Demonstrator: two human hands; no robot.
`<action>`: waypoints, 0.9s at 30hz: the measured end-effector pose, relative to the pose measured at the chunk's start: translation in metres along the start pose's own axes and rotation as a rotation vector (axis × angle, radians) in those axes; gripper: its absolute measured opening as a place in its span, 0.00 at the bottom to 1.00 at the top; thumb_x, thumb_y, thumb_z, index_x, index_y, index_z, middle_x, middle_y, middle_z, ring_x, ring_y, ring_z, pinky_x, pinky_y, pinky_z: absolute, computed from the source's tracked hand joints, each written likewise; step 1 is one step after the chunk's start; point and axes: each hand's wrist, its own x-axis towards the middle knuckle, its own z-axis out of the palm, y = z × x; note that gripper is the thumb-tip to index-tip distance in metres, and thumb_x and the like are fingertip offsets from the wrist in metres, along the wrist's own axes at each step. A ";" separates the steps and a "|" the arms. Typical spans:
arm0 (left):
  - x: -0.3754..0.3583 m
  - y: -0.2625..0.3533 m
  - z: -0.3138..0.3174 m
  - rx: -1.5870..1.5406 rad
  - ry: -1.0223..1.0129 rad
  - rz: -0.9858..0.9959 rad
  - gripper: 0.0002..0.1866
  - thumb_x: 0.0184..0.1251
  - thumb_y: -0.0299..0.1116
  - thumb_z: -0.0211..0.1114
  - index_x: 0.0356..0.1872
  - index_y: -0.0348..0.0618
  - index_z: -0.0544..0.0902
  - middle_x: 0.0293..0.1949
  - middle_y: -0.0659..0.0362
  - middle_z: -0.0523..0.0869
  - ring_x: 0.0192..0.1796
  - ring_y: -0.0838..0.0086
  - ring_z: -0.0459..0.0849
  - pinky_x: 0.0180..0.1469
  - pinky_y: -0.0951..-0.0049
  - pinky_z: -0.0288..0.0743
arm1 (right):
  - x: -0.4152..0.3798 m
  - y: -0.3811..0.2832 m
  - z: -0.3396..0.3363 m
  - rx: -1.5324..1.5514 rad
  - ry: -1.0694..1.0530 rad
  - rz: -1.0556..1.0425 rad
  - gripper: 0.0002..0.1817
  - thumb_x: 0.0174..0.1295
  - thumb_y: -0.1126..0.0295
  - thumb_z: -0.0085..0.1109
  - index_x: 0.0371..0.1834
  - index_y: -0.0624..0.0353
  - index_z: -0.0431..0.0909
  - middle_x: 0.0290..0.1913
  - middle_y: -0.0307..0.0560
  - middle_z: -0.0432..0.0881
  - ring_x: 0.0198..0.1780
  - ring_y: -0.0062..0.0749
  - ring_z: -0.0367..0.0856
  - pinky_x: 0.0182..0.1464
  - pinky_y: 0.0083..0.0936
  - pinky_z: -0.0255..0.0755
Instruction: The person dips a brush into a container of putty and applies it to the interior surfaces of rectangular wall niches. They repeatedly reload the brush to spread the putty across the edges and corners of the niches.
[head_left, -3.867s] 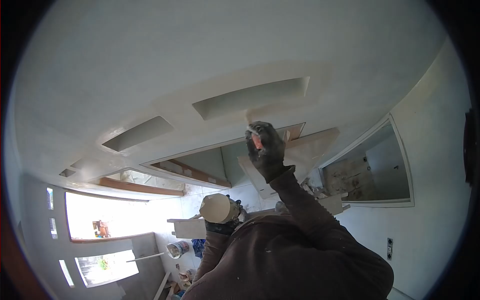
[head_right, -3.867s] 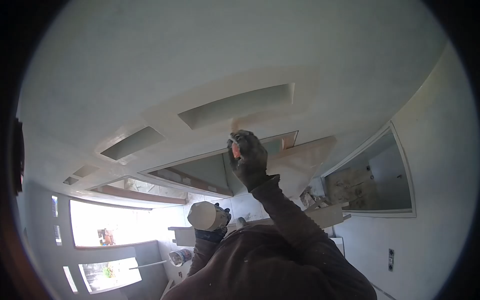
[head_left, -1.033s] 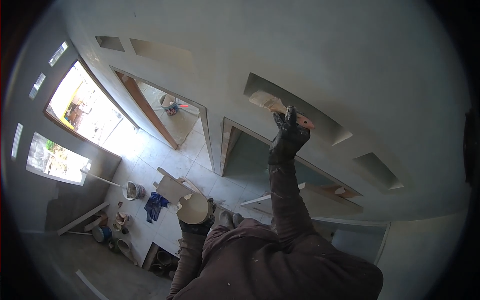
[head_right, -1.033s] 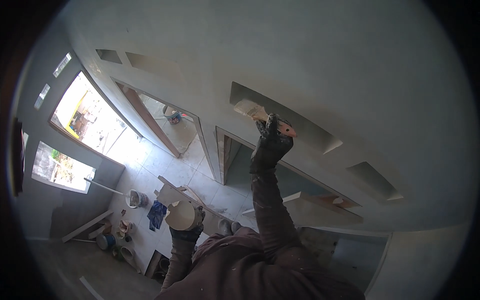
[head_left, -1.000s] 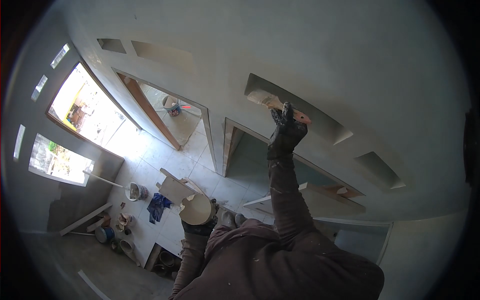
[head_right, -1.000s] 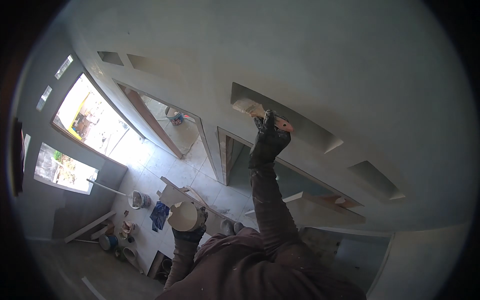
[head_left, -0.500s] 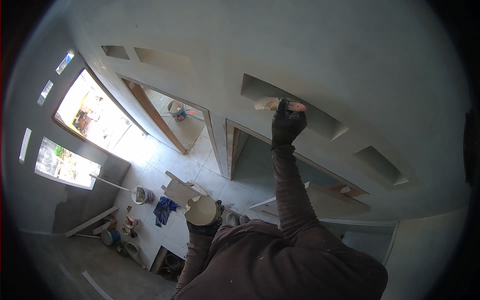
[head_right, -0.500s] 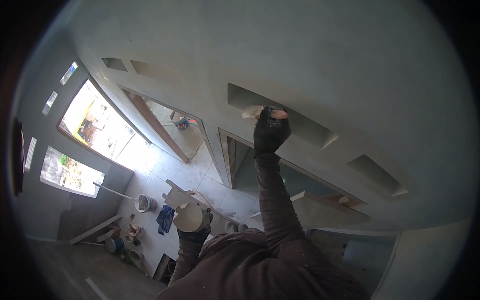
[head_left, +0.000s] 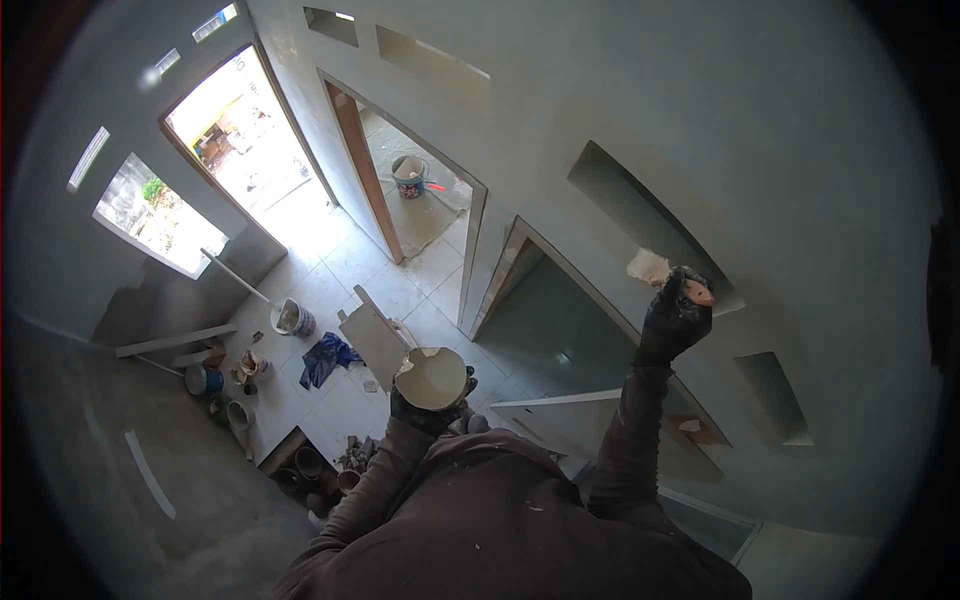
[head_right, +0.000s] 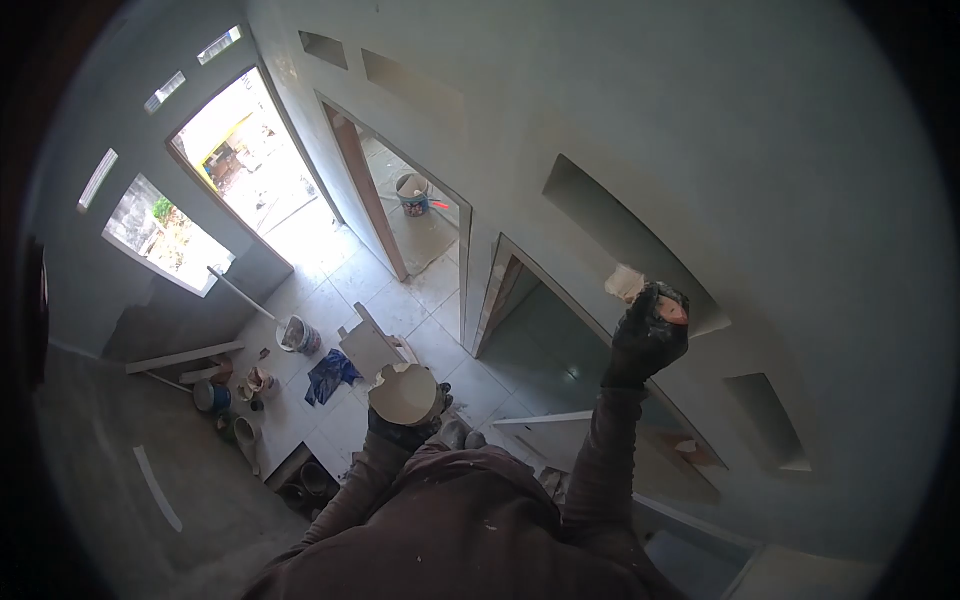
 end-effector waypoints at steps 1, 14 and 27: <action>0.001 0.000 0.004 -0.016 0.009 0.024 0.37 0.76 0.61 0.41 0.72 0.41 0.68 0.68 0.40 0.74 0.70 0.41 0.74 0.68 0.37 0.73 | -0.003 -0.013 -0.007 0.014 -0.025 -0.007 0.06 0.71 0.73 0.61 0.39 0.66 0.80 0.36 0.47 0.85 0.37 0.35 0.88 0.40 0.30 0.82; 0.006 -0.006 0.038 0.076 -0.087 0.004 0.30 0.75 0.56 0.54 0.65 0.44 0.75 0.63 0.50 0.80 0.65 0.55 0.80 0.70 0.47 0.74 | -0.061 -0.148 -0.035 0.984 -0.895 0.489 0.11 0.69 0.73 0.67 0.49 0.67 0.80 0.40 0.47 0.84 0.38 0.25 0.84 0.40 0.23 0.80; -0.005 -0.014 0.003 0.898 -0.080 0.219 0.32 0.75 0.59 0.51 0.70 0.49 0.73 0.65 0.51 0.80 0.64 0.54 0.81 0.64 0.38 0.76 | -0.092 -0.144 -0.015 0.852 -1.188 -0.299 0.08 0.67 0.75 0.65 0.46 0.65 0.82 0.44 0.51 0.87 0.45 0.37 0.88 0.48 0.31 0.80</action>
